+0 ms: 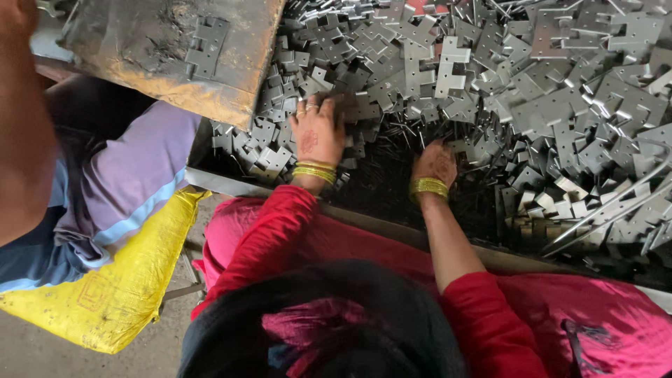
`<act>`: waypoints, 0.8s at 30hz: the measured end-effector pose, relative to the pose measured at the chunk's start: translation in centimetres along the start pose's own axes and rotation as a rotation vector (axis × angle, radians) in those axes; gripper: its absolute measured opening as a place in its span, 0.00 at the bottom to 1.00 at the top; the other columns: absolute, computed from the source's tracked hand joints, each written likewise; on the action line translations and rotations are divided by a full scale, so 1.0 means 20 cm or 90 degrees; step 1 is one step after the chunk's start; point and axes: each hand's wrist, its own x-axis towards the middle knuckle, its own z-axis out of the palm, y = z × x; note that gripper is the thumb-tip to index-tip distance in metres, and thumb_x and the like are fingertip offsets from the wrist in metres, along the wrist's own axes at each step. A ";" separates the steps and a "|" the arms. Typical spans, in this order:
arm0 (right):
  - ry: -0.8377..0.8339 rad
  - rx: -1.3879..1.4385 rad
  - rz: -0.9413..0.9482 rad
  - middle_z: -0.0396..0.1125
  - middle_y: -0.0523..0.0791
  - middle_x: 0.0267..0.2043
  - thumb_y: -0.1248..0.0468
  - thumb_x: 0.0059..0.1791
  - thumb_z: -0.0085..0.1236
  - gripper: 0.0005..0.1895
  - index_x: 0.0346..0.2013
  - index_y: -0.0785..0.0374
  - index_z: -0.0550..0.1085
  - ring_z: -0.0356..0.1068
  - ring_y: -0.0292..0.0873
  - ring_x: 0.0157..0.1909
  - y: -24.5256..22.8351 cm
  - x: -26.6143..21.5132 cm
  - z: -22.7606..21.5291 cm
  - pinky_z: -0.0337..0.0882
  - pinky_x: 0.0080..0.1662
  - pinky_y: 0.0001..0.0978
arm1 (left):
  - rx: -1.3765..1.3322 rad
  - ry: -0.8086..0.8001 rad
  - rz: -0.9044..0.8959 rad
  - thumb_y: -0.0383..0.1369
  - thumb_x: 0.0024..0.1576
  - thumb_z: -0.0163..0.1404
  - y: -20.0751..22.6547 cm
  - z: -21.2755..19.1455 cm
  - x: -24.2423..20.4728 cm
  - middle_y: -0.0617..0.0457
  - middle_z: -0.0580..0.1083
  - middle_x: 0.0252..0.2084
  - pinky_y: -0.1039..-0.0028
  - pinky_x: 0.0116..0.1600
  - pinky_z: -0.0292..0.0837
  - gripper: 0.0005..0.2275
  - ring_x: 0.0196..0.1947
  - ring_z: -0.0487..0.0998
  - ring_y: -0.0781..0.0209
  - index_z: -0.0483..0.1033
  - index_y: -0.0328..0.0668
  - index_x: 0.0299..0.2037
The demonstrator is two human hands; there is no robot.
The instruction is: The person sits on the floor and sorts small metal brackets from a large bin, picking them up by hand and placing them into a separate container. The task involves repetitive handling of identical metal pieces.
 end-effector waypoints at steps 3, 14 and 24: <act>0.018 0.028 0.018 0.73 0.58 0.46 0.51 0.51 0.62 0.19 0.43 0.65 0.77 0.74 0.61 0.49 0.07 -0.04 -0.02 0.74 0.51 0.53 | 0.053 -0.023 0.164 0.42 0.54 0.55 0.04 0.04 0.07 0.37 0.70 0.60 0.42 0.60 0.58 0.23 0.60 0.67 0.36 0.73 0.43 0.59; -0.115 1.081 0.413 0.72 0.47 0.39 0.57 0.50 0.61 0.11 0.43 0.58 0.74 0.74 0.47 0.37 0.33 -0.25 -0.33 0.75 0.38 0.46 | 0.218 0.016 0.136 0.30 0.52 0.50 0.16 -0.03 0.01 0.43 0.74 0.56 0.54 0.53 0.71 0.19 0.56 0.74 0.43 0.73 0.46 0.57; -0.148 0.842 0.323 0.75 0.50 0.48 0.64 0.51 0.62 0.18 0.52 0.72 0.74 0.76 0.46 0.46 0.46 -0.28 -0.35 0.75 0.51 0.40 | 0.446 -0.061 0.345 0.33 0.48 0.55 0.40 0.38 -0.26 0.44 0.79 0.34 0.55 0.32 0.77 0.05 0.37 0.83 0.47 0.82 0.42 0.29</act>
